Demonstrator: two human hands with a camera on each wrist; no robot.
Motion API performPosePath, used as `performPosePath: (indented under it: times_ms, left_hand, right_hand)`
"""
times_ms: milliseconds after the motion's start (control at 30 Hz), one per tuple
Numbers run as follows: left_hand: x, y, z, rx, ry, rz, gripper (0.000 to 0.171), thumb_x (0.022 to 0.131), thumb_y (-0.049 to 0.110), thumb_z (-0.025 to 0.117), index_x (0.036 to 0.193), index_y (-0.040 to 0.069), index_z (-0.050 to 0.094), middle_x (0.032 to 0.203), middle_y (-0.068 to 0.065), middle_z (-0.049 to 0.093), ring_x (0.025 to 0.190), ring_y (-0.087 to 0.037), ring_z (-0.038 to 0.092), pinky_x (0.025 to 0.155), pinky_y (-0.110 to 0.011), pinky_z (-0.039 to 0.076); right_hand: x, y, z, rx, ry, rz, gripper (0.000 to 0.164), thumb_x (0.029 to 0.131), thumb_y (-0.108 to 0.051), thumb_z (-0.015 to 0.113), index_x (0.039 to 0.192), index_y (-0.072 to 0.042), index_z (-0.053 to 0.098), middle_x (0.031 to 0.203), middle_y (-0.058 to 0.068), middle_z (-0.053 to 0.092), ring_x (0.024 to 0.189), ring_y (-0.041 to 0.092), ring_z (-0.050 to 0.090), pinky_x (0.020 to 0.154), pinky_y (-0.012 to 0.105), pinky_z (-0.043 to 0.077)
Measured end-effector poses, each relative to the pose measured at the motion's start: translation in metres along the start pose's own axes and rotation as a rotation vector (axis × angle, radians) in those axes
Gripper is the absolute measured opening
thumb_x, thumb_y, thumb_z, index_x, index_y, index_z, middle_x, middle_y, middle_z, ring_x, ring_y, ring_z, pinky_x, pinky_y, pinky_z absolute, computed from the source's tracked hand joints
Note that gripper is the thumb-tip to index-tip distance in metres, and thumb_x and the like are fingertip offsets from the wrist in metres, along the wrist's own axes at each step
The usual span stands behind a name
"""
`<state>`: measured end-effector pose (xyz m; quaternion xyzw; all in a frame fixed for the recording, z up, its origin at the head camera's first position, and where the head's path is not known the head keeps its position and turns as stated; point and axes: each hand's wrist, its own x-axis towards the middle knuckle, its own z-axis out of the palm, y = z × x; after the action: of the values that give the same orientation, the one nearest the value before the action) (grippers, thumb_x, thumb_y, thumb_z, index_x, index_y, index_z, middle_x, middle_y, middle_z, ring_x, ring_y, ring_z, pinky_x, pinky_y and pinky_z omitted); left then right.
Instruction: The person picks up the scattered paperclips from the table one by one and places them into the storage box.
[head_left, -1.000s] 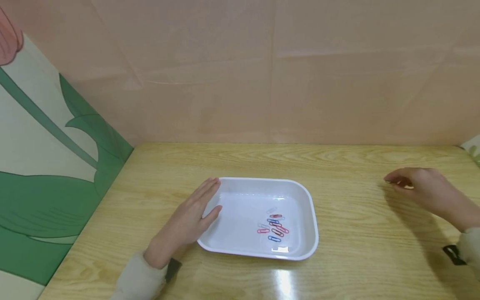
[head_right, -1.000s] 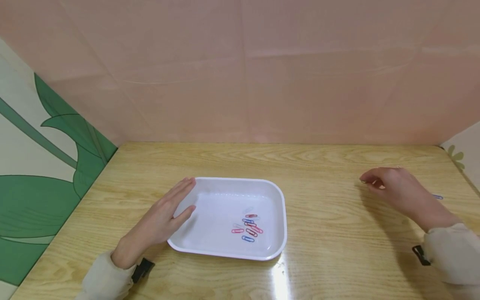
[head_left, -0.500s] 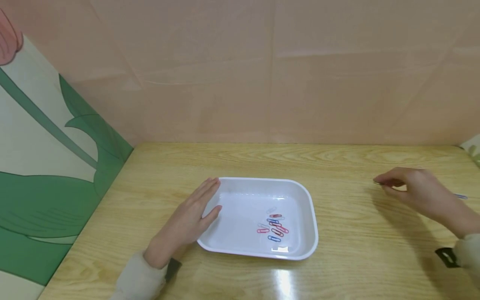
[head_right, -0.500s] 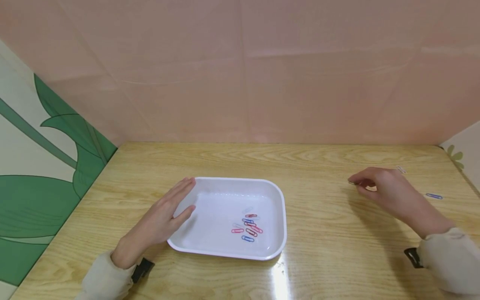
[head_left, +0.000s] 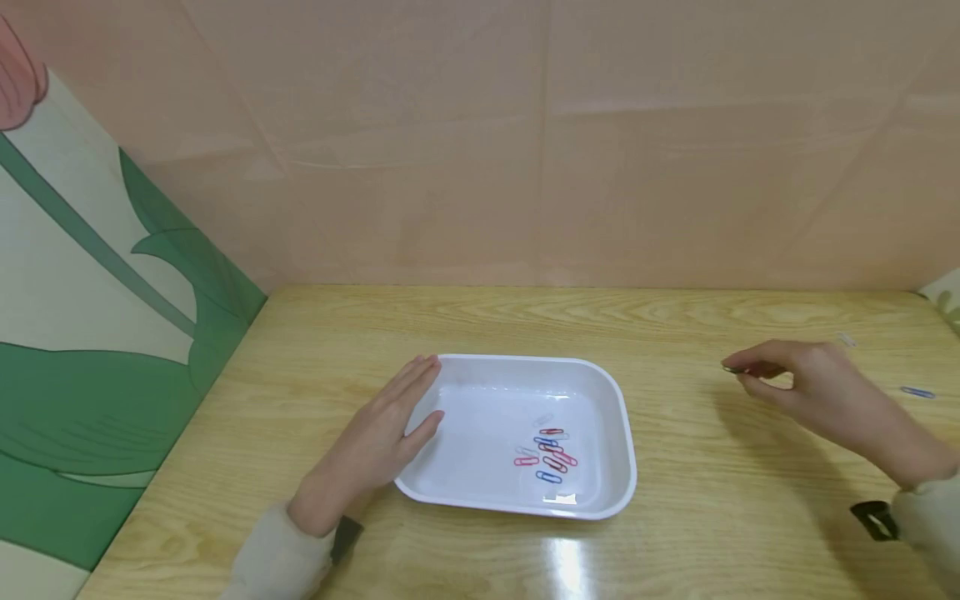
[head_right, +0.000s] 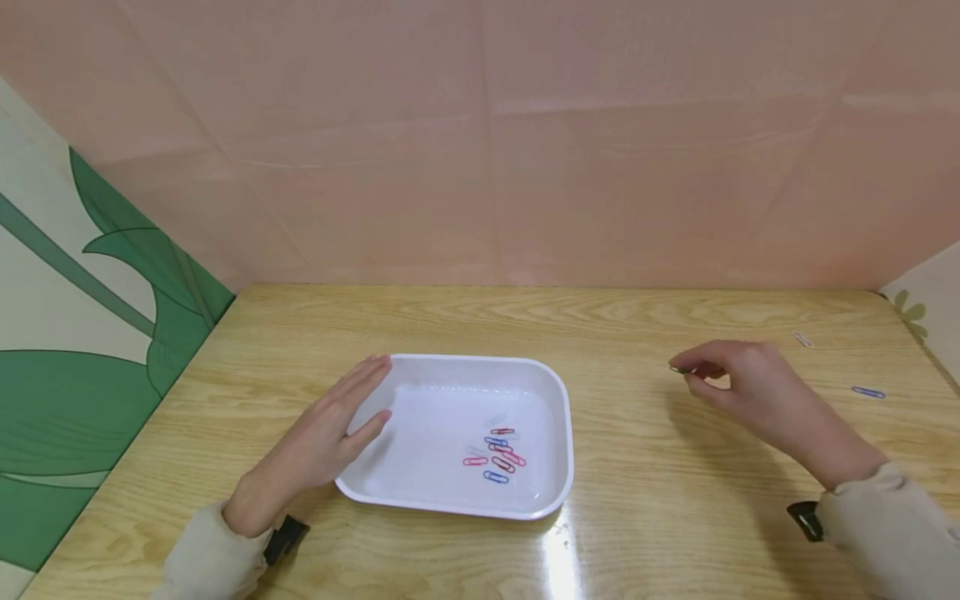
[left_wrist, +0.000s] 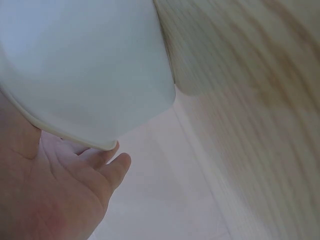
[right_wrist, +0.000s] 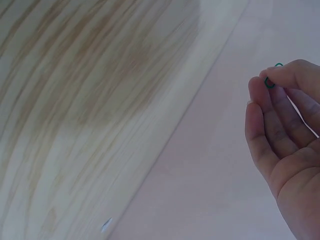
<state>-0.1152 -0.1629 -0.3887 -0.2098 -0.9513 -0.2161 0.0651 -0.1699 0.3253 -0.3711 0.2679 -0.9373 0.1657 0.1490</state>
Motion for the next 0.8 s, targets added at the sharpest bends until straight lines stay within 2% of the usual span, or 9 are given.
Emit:
performPosePath:
  times_ms: [100,333,800]
  left_hand:
    - [0.000,0.000,0.000,-0.001,-0.003,-0.003,0.061,0.099,0.027,0.061,0.150,0.002,0.040,0.158,-0.014,0.039,0.149,-0.032,0.033,0.121,-0.050,0.032]
    - [0.000,0.001,0.000,-0.003,0.000,-0.002,0.061,0.098,0.027,0.062,0.150,0.002,0.040,0.158,-0.013,0.039,0.149,-0.031,0.032,0.120,-0.050,0.032]
    - [0.000,0.001,-0.001,-0.009,0.000,0.003,0.061,0.099,0.026,0.061,0.150,0.001,0.040,0.158,-0.015,0.039,0.149,-0.032,0.032,0.121,-0.050,0.031]
  right_hand:
    - [0.002,-0.007,0.001,0.019,0.004,-0.017,0.036,0.072,0.007,0.080,0.102,-0.012,0.075,0.092,0.001,0.077,0.079,-0.014,0.058,0.053,0.009,0.041]
    - [0.008,-0.022,0.004,0.059,0.060,-0.132,0.042,0.065,0.011,0.081,0.098,-0.014,0.075,0.088,-0.003,0.076,0.080,-0.011,0.060,0.060,0.003,0.045]
    - [0.018,-0.052,0.009,0.125,0.094,-0.208,0.042,0.063,0.013,0.080,0.096,-0.014,0.075,0.086,-0.005,0.075,0.079,-0.009,0.062,0.070,0.000,0.047]
